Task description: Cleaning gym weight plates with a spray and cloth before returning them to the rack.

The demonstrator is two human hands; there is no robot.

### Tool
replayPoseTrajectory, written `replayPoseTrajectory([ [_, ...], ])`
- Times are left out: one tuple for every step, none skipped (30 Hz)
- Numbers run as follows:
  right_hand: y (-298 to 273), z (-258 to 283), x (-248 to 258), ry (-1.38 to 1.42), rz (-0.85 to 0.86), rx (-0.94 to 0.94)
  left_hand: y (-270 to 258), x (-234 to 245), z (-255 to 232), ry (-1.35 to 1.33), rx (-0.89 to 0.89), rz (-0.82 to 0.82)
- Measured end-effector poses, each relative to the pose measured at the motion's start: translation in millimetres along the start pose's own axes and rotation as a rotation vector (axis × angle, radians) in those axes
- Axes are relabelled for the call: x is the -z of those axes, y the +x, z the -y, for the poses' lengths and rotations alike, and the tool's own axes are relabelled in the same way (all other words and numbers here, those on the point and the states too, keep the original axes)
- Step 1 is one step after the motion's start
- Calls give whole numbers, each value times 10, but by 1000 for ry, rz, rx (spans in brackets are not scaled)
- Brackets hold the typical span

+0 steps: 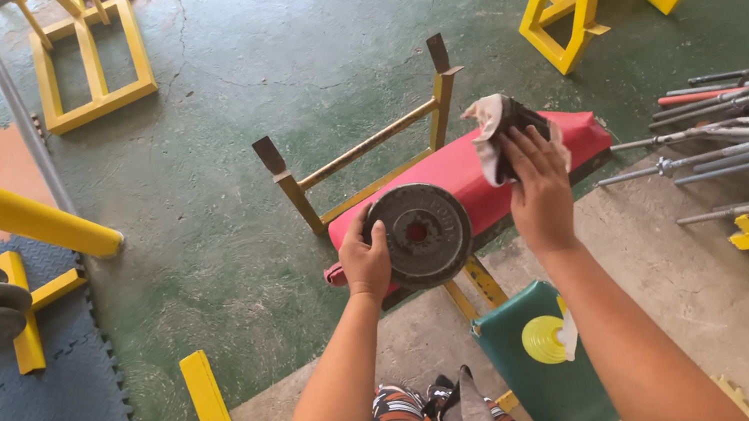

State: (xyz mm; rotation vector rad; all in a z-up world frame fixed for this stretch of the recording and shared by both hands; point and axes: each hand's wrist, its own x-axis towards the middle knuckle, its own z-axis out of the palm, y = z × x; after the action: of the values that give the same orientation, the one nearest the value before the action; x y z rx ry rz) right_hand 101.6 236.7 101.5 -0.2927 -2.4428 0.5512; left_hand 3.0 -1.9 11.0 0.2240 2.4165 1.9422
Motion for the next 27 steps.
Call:
replayPoseTrajectory([
  [-68, -76, -90, 1, 1, 1, 8, -3, -8, 0, 1, -2],
  [-138, -148, -180, -114, 86, 42, 15, -3, -16, 24, -2, -2],
  [-215, -208, -274, -227, 172, 85, 11, 15, -24, 49, -4, -4],
  [-261, -186, -292, -223, 173, 88, 9, 15, -3, 50, -3, -9],
  [-319, -180, -304, -225, 232, 80, 7, -4, 23, 39, 8, -5],
  [-373, -174, -316, -226, 290, 71, 8, -24, 49, 28, 20, -1],
  [-401, -105, -322, -228, 288, 72, 22, -27, 77, 26, 18, 0],
  [-429, -36, -329, -147, 205, 20, 35, -28, 104, 44, -16, -14],
  [-502, 31, -319, -67, 128, -37, 2, -32, 144, 65, -42, -24],
  [-671, 66, -380, -70, 133, -42, -27, -24, 87, 65, -36, -19],
  [-779, 97, -467, 61, 63, -192, 0, -15, 20, 30, -16, -17],
  [-888, 133, -552, 192, -5, -341, 25, 1, -49, -4, 4, -15],
  [-968, 193, -587, 192, -2, -333, 21, -15, -32, -8, 4, -23],
  [-1051, 254, -621, 341, 0, -452, 15, -29, -16, 6, 10, -28],
  [-1144, 319, -658, 490, 6, -573, 5, -37, 7, 21, 18, -31],
  [-1156, 360, -646, 490, 11, -568, -1, -48, 2, 18, 21, -37],
  [-1147, 411, -660, 649, 34, -609, 21, -41, -7, 30, 19, -33],
  [-1138, 460, -671, 809, 59, -649, 42, -35, -17, 42, 18, -30],
  [-1121, 472, -682, 810, 60, -649, 36, -22, -22, 43, 18, -31],
  [-1101, 481, -692, 925, 67, -707, 30, -13, -27, 99, 62, -21],
  [-1067, 468, -693, 1037, 75, -761, 31, -30, -37, 151, 105, -12],
  [-1043, 472, -678, 1035, 76, -758, 36, -46, 29, 148, 105, -15],
  [-982, 461, -670, 1056, 85, -776, 72, -76, 86, 140, -22, -53],
  [-925, 453, -662, 1077, 94, -793, 105, -103, 144, 132, -149, -91],
  [-934, 373, -704, 1077, 112, -785, 108, -104, 118, 131, -143, -108],
  [-946, 297, -749, 1065, 121, -785, 110, -100, 97, 152, -69, -61],
  [-978, 238, -799, 1053, 136, -789, 89, -70, 88, 175, 9, -15],
])
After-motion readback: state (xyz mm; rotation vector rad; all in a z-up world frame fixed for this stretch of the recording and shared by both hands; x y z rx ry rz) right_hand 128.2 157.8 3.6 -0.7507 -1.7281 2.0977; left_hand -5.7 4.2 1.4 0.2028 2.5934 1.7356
